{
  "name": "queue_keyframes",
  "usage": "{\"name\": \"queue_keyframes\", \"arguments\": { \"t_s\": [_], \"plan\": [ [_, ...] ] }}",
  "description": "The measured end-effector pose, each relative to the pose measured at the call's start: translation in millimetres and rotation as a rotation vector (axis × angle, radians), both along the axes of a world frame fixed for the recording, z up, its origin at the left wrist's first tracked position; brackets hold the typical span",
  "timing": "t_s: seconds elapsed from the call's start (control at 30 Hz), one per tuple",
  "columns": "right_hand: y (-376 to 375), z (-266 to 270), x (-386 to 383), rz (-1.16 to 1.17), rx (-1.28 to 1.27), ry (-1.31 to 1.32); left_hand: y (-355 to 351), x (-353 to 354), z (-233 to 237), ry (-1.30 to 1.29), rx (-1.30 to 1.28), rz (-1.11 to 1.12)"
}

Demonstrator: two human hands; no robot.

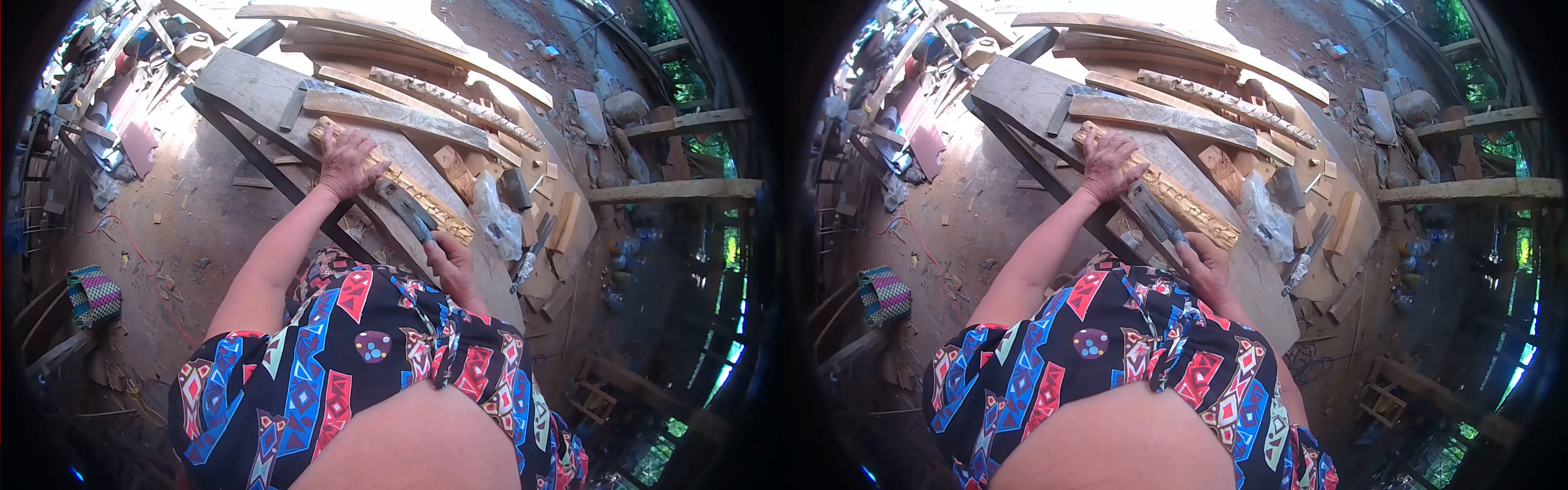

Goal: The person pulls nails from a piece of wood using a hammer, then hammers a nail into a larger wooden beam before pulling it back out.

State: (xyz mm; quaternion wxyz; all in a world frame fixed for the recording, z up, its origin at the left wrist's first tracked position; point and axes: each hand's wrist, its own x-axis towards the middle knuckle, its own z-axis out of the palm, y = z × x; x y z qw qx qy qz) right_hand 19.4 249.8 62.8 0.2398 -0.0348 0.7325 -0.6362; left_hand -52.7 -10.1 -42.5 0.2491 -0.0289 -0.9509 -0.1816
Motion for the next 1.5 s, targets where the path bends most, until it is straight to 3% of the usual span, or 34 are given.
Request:
{"name": "queue_keyframes", "arguments": {
  "t_s": [0.07,0.17,0.33,0.5,0.6,0.73,0.83,0.97,1.17,1.3,1.37,1.5],
  "plan": [
    [9.1,-28.3,-10.0,0.041,0.189,0.050,-8.9,0.2,-3.4,0.054,0.059,-0.045],
    [11.2,-23.6,-17.6,0.071,0.243,0.056,-9.2,-5.1,-3.7,0.106,0.157,-0.036],
    [-6.4,16.0,-12.5,0.037,-0.022,-0.010,0.3,-2.0,0.7,0.039,0.208,0.051],
    [-7.3,-28.5,-24.0,0.070,0.159,0.170,-1.3,-5.7,-8.3,0.110,0.220,0.071],
    [-12.2,-9.3,-32.0,0.084,0.205,-0.044,-2.3,-3.5,-9.4,0.064,0.257,0.061],
    [-15.9,14.4,-26.2,0.044,-0.036,0.036,-1.7,-3.6,-8.8,0.089,0.260,0.061],
    [-14.0,-6.4,-22.4,0.045,0.020,0.163,-0.2,-2.2,-7.1,0.093,0.261,0.071],
    [-12.1,-20.3,-36.1,0.147,0.171,0.066,-2.9,-6.9,-7.3,0.122,0.253,0.065],
    [-20.4,28.9,-27.0,0.026,-0.087,0.140,-1.1,-2.8,-9.0,0.107,0.244,0.066],
    [-11.0,-19.8,-27.7,0.068,0.108,0.246,0.3,-2.7,-10.8,0.125,0.252,0.066],
    [-7.3,-18.5,-27.5,0.102,0.086,-0.074,0.2,-2.9,-8.5,0.143,0.257,0.069],
    [-7.6,10.2,-24.6,0.029,-0.022,0.042,2.2,-5.9,-7.6,0.118,0.232,0.074]
  ]
}}
